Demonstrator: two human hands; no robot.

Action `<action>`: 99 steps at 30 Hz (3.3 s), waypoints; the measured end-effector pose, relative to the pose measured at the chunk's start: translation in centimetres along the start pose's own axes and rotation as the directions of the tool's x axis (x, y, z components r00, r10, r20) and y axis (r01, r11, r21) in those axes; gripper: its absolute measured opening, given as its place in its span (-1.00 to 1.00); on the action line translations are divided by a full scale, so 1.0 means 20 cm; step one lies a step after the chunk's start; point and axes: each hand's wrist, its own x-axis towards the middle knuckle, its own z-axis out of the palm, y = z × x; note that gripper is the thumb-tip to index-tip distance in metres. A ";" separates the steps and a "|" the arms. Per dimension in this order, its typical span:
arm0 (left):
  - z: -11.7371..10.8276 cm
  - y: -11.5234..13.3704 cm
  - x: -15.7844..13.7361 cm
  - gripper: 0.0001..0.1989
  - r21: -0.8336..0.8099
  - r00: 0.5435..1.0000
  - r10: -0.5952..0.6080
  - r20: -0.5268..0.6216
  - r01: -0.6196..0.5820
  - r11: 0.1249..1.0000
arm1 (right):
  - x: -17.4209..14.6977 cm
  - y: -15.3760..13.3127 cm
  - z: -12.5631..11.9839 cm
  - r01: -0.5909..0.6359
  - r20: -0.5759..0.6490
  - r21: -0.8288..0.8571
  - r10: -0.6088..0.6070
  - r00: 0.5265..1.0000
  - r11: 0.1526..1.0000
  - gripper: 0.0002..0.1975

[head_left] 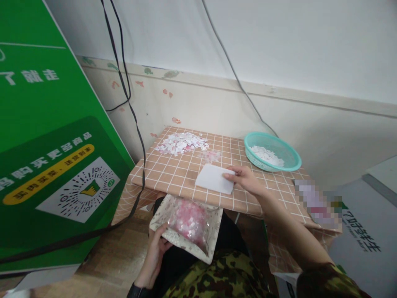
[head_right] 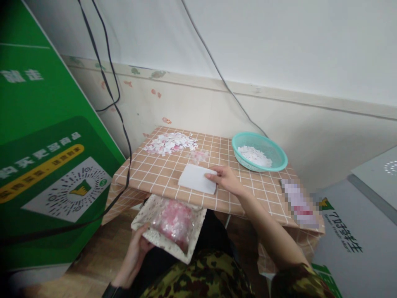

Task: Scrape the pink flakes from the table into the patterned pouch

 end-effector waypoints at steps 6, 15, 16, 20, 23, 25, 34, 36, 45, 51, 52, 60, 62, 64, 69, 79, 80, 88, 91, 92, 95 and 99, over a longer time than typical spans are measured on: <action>0.01 0.00 0.00 -0.38 -0.001 1.000 0.013 -0.010 -0.013 1.000 | 0.13 0.13 -0.24 -0.075 -0.414 -0.037 0.053 0.909 0.997 -0.41; 0.03 0.00 -0.01 -0.39 0.003 1.000 0.018 -0.026 -0.018 1.000 | 0.18 0.13 -0.22 -0.103 -0.184 -0.013 0.099 0.978 0.995 -0.49; 0.03 0.00 -0.01 -0.40 0.005 1.000 0.018 -0.025 -0.018 1.000 | 0.18 0.13 -0.22 -0.120 -0.156 -0.008 0.118 0.981 0.993 -0.49; 0.02 0.01 -0.01 -0.40 0.000 1.000 0.015 -0.017 -0.015 1.000 | 0.17 0.13 -0.23 -0.126 -0.177 0.024 0.129 0.976 0.992 -0.49; 0.02 0.00 -0.01 -0.38 0.000 1.000 0.014 -0.014 -0.014 1.000 | 0.18 0.15 -0.20 -0.107 -0.231 0.033 0.111 0.967 0.994 -0.50; 0.02 0.00 -0.01 -0.36 0.002 1.000 0.011 -0.015 -0.011 1.000 | 0.18 0.15 -0.19 -0.116 -0.211 0.032 0.120 0.970 0.993 -0.51; 0.03 0.02 -0.02 -0.40 0.006 1.000 0.008 -0.016 -0.008 1.000 | 0.20 0.13 -0.22 -0.145 -0.179 0.043 0.150 0.972 0.989 -0.54; 0.03 0.02 -0.03 -0.39 0.005 1.000 0.009 -0.015 -0.009 1.000 | 0.21 0.13 -0.20 -0.152 -0.167 0.063 0.161 0.973 0.986 -0.53; 0.04 0.03 -0.04 -0.40 -0.004 1.000 0.012 -0.027 -0.012 1.000 | 0.23 0.08 -0.08 -0.117 -0.107 0.072 0.125 0.986 0.990 -0.55; 0.03 0.03 -0.03 -0.41 -0.009 1.000 -0.001 -0.012 0.001 1.000 | 0.23 0.09 -0.12 -0.111 -0.098 0.039 0.115 0.989 0.993 -0.51; 0.03 0.02 -0.03 -0.41 -0.006 1.000 -0.003 -0.009 0.003 1.000 | 0.22 0.10 -0.11 -0.117 -0.111 0.040 0.121 0.986 0.992 -0.50; 0.01 0.01 -0.01 -0.44 0.002 1.000 0.006 0.009 -0.006 1.000 | 0.03 -0.01 0.12 -0.044 0.094 0.021 0.042 0.995 0.999 -0.58; 0.01 0.01 -0.01 -0.43 0.003 1.000 0.002 0.008 -0.002 1.000 | 0.02 -0.03 0.14 -0.050 0.115 0.046 0.044 0.992 0.998 -0.58; 0.01 0.02 -0.02 -0.42 -0.002 1.000 -0.003 0.009 0.003 1.000 | 0.03 -0.01 0.10 -0.069 -0.003 0.060 0.070 0.998 0.996 -0.54; 0.04 0.02 -0.03 -0.40 -0.004 1.000 0.006 -0.020 -0.006 1.000 | 0.16 0.11 -0.08 -0.059 -0.335 -0.027 0.047 0.941 0.998 -0.46; 0.04 0.03 -0.03 -0.39 -0.007 0.999 -0.009 -0.037 0.009 1.000 | 0.32 0.11 -0.07 -0.005 -0.278 -0.146 -0.036 0.960 0.989 -0.51; 0.04 0.03 -0.03 -0.39 -0.007 0.999 -0.007 -0.035 0.006 1.000 | 0.32 0.10 -0.07 -0.004 -0.270 -0.145 -0.036 0.962 0.989 -0.52; 0.04 0.03 -0.03 -0.38 -0.011 1.000 -0.002 -0.019 0.002 1.000 | 0.35 0.06 -0.10 -0.037 -0.187 -0.044 0.028 0.982 0.998 -0.56; 0.04 0.03 -0.04 -0.38 -0.003 1.000 0.006 -0.020 -0.006 1.000 | 0.35 0.05 -0.08 -0.047 -0.178 -0.017 0.044 0.983 0.999 -0.53; 0.04 0.03 -0.04 -0.38 0.000 1.000 0.006 -0.023 -0.006 1.000 | 0.34 0.05 -0.07 -0.056 -0.156 -0.005 0.054 0.986 0.998 -0.53; 0.04 0.04 -0.04 -0.40 0.001 1.000 -0.003 -0.019 0.003 1.000 | 0.34 0.04 -0.05 -0.066 -0.089 0.032 0.069 0.994 0.997 -0.53; 0.05 0.04 -0.05 -0.39 -0.010 0.999 0.000 -0.035 -0.001 1.000 | 0.35 0.03 -0.02 -0.058 -0.125 0.086 0.069 0.990 0.995 -0.53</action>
